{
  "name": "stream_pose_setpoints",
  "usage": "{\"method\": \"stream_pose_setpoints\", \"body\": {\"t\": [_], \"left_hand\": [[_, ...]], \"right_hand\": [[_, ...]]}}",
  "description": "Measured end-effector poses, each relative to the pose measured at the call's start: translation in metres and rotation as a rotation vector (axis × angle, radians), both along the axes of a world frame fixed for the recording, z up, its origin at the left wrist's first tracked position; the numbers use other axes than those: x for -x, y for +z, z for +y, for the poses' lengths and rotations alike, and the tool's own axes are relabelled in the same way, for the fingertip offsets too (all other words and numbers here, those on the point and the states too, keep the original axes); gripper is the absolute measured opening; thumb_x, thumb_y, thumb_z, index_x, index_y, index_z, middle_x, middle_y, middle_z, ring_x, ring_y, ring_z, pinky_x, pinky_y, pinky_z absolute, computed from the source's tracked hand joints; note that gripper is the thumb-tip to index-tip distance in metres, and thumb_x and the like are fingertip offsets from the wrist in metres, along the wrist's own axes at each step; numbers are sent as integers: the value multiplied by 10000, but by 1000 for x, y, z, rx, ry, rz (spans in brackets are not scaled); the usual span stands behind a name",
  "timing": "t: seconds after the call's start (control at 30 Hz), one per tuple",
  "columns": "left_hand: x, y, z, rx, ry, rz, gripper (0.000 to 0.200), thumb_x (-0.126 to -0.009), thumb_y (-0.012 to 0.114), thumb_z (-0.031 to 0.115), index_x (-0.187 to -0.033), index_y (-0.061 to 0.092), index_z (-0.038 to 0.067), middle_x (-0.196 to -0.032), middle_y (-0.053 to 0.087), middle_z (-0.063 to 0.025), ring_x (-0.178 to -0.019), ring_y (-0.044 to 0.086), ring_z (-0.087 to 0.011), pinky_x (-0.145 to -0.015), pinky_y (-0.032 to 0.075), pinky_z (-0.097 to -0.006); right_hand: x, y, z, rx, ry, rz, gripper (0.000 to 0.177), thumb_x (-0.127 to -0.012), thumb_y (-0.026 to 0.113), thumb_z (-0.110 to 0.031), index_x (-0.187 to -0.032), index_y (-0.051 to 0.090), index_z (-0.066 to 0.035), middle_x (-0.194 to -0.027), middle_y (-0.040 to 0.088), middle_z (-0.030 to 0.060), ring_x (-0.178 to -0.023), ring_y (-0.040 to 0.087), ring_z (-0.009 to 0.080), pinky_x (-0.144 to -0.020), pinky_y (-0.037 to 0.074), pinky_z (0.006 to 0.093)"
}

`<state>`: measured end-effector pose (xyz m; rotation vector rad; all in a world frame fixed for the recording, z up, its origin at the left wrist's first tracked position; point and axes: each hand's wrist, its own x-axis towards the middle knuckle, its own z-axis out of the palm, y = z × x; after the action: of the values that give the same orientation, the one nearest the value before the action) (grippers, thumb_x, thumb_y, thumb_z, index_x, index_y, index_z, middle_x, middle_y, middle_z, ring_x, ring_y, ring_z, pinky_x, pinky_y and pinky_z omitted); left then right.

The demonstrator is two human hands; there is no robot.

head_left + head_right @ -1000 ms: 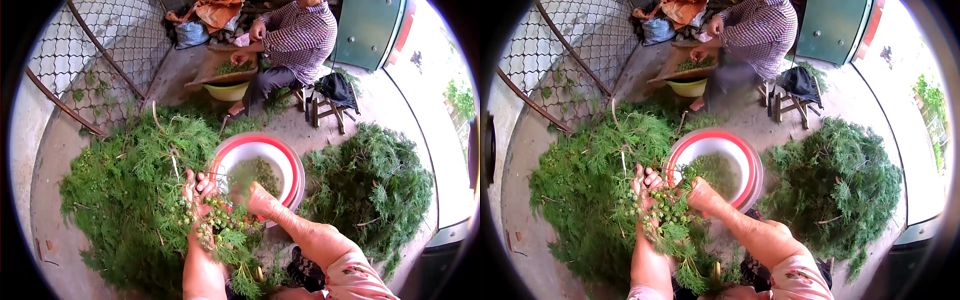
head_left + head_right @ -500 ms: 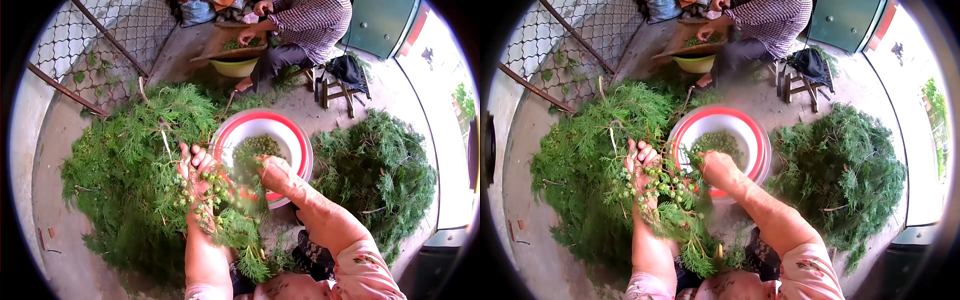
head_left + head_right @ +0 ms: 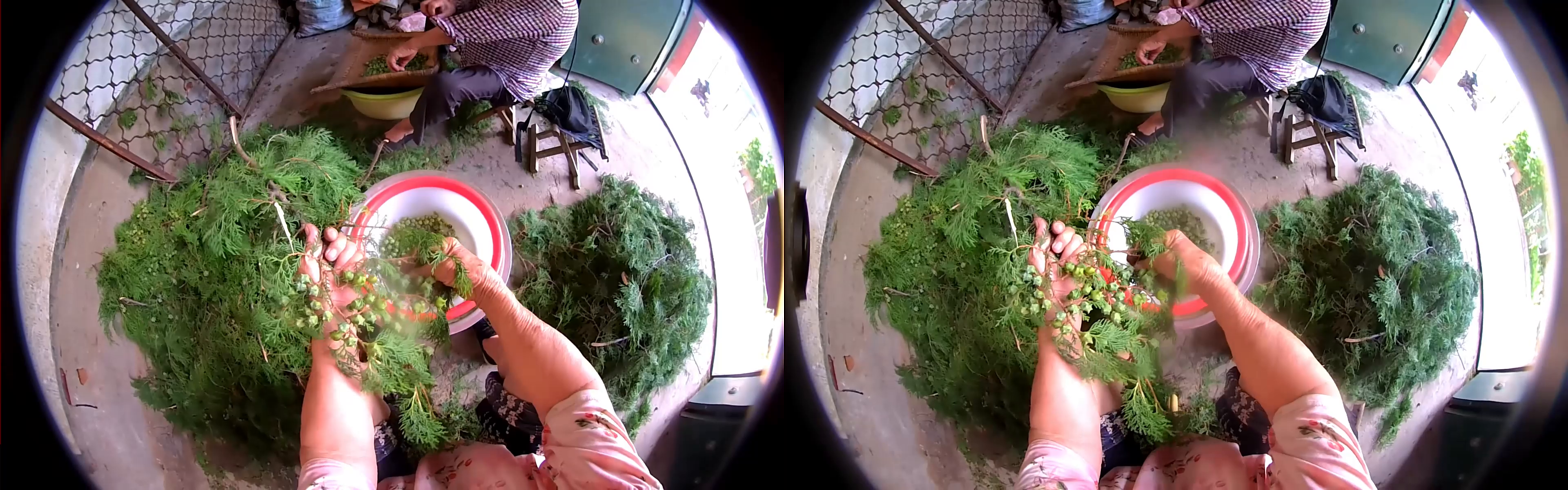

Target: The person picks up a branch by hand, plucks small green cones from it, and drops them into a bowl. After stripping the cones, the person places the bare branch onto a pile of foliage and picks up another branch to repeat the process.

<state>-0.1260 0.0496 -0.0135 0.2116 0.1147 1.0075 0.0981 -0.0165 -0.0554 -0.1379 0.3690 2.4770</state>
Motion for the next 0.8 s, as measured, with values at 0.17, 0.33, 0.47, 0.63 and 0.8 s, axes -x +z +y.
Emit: {"method": "stream_pose_setpoints", "body": {"t": [0.17, 0.33, 0.47, 0.63, 0.8], "left_hand": [[-14, 1, -7, 31, 198, 129, 367, -918, 463, 412, -816, 551, 70, -570, 399, 43, -473, 300, -65, -469, 275, -206], [-15, -4, -5, 20, 193, 71, 345, -897, 508, 409, -814, 549, 76, -574, 394, 51, -481, 292, -58, -468, 267, -197], [-14, 2, -5, 60, 206, 92, 331, -893, 522, 392, -815, 554, 72, -572, 395, 49, -481, 292, -64, -461, 263, -204], [-15, 4, -6, 114, 190, 90, 328, -901, 508, 383, -794, 556, 77, -565, 412, 38, -466, 303, -71, -444, 264, -222], [-14, 4, -5, 109, 186, 105, 352, -908, 481, 406, -784, 563, 87, -548, 421, 44, -456, 306, -78, -451, 280, -241]], "right_hand": [[17, 47, -7, -201, -376, -965, 439, -864, 472, -293, -1222, 448, -39, -985, 587, 164, -746, 568, 175, -659, 499, 303], [-1, 32, 4, -349, -259, -1180, 391, -834, 587, -283, -1110, 520, -15, -873, 617, 84, -791, 588, 178, -705, 489, 297], [1, 31, 4, -773, -151, -1803, 364, -798, 671, -285, -1018, 568, -14, -800, 616, 49, -760, 553, 135, -712, 462, 269], [-3, 47, 7, -963, -76, -1832, 377, -781, 692, -289, -1025, 586, -22, -838, 611, 61, -779, 540, 109, -725, 456, 283], [-8, 50, 1, -900, -128, -1704, 522, -753, 721, -301, -1150, 531, -19, -921, 608, 70, -807, 559, 130, -724, 474, 286]]}}
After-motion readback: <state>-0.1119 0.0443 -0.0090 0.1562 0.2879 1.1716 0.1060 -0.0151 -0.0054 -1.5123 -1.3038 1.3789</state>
